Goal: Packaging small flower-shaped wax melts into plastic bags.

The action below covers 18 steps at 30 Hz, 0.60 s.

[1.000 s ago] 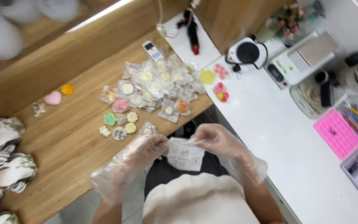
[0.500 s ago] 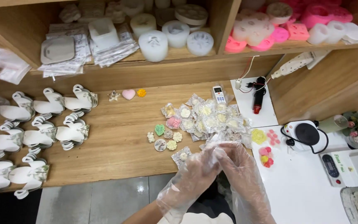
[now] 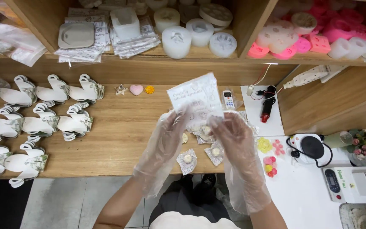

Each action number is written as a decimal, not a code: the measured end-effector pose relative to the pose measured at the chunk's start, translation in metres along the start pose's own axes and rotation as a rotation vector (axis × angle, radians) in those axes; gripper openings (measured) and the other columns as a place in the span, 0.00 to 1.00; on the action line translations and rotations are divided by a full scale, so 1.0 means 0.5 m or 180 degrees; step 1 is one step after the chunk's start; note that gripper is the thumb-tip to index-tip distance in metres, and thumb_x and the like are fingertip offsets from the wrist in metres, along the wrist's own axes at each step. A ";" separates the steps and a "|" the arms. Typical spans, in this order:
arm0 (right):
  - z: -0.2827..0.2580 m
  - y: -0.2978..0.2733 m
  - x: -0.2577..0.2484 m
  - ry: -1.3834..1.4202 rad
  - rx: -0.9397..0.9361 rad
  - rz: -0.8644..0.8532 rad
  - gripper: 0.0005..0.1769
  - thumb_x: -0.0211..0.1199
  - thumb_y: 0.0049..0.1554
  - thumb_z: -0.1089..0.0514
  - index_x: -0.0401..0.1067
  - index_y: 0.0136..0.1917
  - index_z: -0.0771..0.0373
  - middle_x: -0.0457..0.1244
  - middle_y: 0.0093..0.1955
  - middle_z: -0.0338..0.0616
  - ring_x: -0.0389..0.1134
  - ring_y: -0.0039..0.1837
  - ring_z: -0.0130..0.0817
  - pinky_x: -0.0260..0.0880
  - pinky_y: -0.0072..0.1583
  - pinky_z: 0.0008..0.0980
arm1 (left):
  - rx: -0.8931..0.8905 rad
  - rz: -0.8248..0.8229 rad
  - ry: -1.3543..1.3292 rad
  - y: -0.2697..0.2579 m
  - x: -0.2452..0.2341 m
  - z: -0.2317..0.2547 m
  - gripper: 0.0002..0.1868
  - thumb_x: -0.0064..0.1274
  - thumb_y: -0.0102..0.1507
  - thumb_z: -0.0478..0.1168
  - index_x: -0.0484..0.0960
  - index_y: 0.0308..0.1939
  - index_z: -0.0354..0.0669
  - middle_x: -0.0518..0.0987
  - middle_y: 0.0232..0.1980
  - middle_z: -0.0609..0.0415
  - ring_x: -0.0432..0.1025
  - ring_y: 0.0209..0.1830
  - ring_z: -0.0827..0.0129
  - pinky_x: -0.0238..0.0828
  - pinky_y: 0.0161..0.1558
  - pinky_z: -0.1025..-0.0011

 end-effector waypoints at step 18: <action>-0.249 0.315 0.167 -0.0426 -0.1459 -0.0412 0.09 0.62 0.65 0.56 0.67 0.45 0.60 0.66 0.41 0.42 0.68 0.42 0.26 0.75 0.44 0.30 | -0.0831 -0.0109 -0.0909 0.252 -0.029 -0.491 0.22 0.60 0.63 0.47 0.79 0.58 0.43 0.82 0.50 0.40 0.79 0.47 0.50 0.75 0.51 0.57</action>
Point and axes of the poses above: each hand's wrist, its own y-axis towards the middle knuckle, its own x-axis out of the palm, z = x × y, the point moved 10 cm from there along y, towards the middle knuckle
